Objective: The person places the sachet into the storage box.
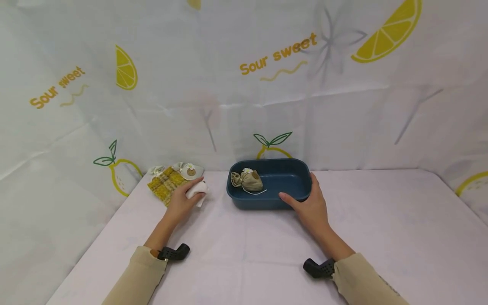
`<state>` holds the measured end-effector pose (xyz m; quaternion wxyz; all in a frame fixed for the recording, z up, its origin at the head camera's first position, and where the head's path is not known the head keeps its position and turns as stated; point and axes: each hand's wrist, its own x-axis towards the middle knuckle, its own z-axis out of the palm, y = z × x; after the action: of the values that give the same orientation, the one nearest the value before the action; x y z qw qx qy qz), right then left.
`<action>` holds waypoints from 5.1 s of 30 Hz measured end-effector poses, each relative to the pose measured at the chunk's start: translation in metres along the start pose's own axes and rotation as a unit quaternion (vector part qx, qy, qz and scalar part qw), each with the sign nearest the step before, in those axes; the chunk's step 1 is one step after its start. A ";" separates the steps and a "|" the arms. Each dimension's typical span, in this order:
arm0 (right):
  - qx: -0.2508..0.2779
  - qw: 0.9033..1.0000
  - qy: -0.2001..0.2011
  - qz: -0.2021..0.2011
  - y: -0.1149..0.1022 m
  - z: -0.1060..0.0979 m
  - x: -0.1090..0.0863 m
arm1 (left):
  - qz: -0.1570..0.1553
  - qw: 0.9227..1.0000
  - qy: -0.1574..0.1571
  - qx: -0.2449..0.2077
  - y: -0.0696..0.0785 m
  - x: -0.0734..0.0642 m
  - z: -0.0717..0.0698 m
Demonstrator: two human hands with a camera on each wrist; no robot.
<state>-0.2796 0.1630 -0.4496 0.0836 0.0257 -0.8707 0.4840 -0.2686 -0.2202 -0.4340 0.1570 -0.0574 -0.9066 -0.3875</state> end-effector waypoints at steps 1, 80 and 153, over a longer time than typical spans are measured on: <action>0.000 1.000 0.001 0.000 0.001 0.000 0.000 | 0.004 1.000 0.004 -0.004 0.003 0.001 0.000; -0.007 1.000 0.003 0.003 0.003 -0.001 -0.001 | 0.120 0.956 -0.259 0.061 0.104 0.049 0.070; -0.004 1.000 -0.010 0.014 -0.001 0.001 0.000 | -0.025 0.998 0.010 0.063 -0.045 0.018 -0.073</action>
<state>-0.2795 0.1619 -0.4497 0.0681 0.0179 -0.8739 0.4810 -0.2787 -0.3045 -0.4116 0.1596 -0.0210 -0.9288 -0.3339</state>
